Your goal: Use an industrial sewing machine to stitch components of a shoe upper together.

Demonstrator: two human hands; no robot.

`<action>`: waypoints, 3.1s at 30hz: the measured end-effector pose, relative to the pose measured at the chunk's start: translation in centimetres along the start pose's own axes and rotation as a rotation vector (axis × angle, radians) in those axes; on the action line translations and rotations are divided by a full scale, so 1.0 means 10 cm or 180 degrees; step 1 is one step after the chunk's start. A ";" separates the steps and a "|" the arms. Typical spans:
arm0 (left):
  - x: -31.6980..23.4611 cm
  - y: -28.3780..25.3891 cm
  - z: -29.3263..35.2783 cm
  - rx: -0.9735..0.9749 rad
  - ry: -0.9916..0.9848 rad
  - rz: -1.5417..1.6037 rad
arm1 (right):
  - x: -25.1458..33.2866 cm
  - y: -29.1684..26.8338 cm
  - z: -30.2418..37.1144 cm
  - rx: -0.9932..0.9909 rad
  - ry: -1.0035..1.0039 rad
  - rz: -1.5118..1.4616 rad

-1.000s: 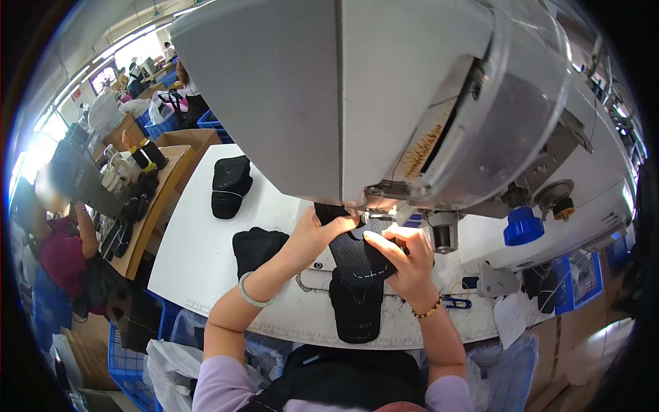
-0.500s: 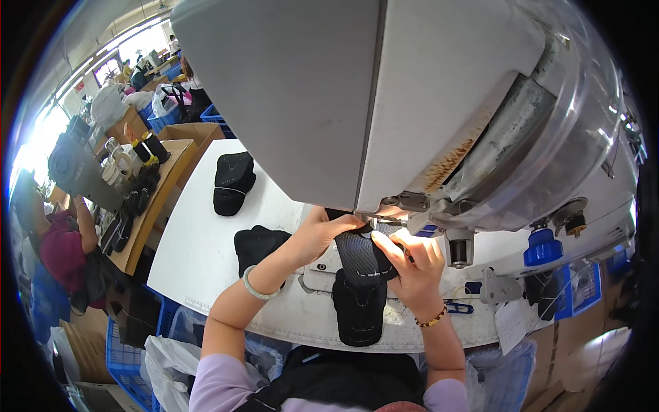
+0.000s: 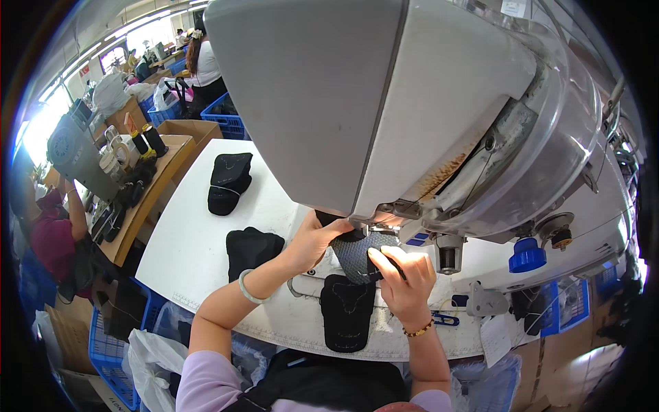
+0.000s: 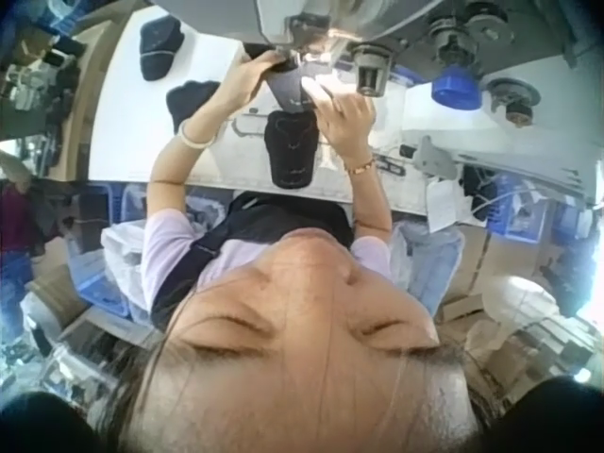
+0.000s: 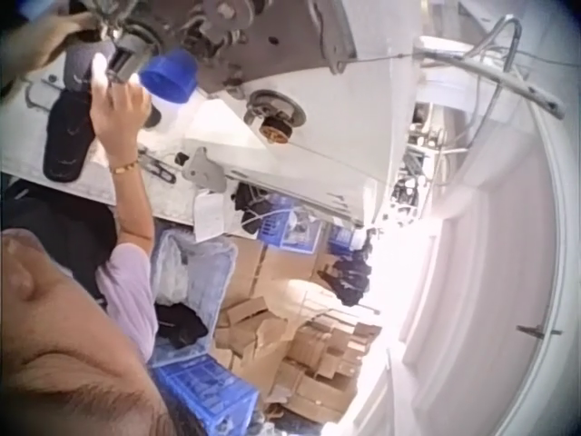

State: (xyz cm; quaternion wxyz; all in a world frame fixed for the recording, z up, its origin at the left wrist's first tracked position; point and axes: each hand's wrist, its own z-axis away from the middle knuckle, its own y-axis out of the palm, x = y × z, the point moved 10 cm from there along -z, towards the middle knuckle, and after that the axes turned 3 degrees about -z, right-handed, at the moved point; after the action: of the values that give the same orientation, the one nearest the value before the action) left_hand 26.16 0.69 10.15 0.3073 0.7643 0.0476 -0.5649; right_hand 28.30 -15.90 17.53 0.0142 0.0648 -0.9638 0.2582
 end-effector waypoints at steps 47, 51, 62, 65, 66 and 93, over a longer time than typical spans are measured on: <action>-0.05 -0.04 0.23 -0.0638 -0.0858 -0.0010 | -1.54 0.85 1.01 -0.0850 0.2208 -0.2143; -0.11 -0.08 0.12 -0.0376 -0.0425 -0.0279 | -1.19 0.57 0.61 -0.0858 0.2539 -0.2492; -0.30 0.20 0.44 -0.1048 0.1001 -0.0848 | -1.24 0.31 0.82 -0.1390 0.2461 -0.1699; -0.22 0.22 0.52 -0.1368 0.0971 -0.0577 | -1.01 0.21 0.65 -0.1201 0.1885 -0.1378; -0.23 0.20 0.57 -0.1557 0.1066 -0.0548 | -0.83 0.16 0.53 -0.1082 0.1344 -0.1225; -0.71 1.00 0.95 0.0516 0.4109 -0.5066 | -0.16 -0.02 0.19 -0.0475 0.0163 -0.0810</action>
State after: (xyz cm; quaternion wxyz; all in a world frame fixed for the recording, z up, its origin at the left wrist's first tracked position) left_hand 19.94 -10.41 18.99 -0.2928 0.6878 0.6583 -0.0879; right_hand 29.88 -16.78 15.91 0.0762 0.1786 -0.9636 0.1835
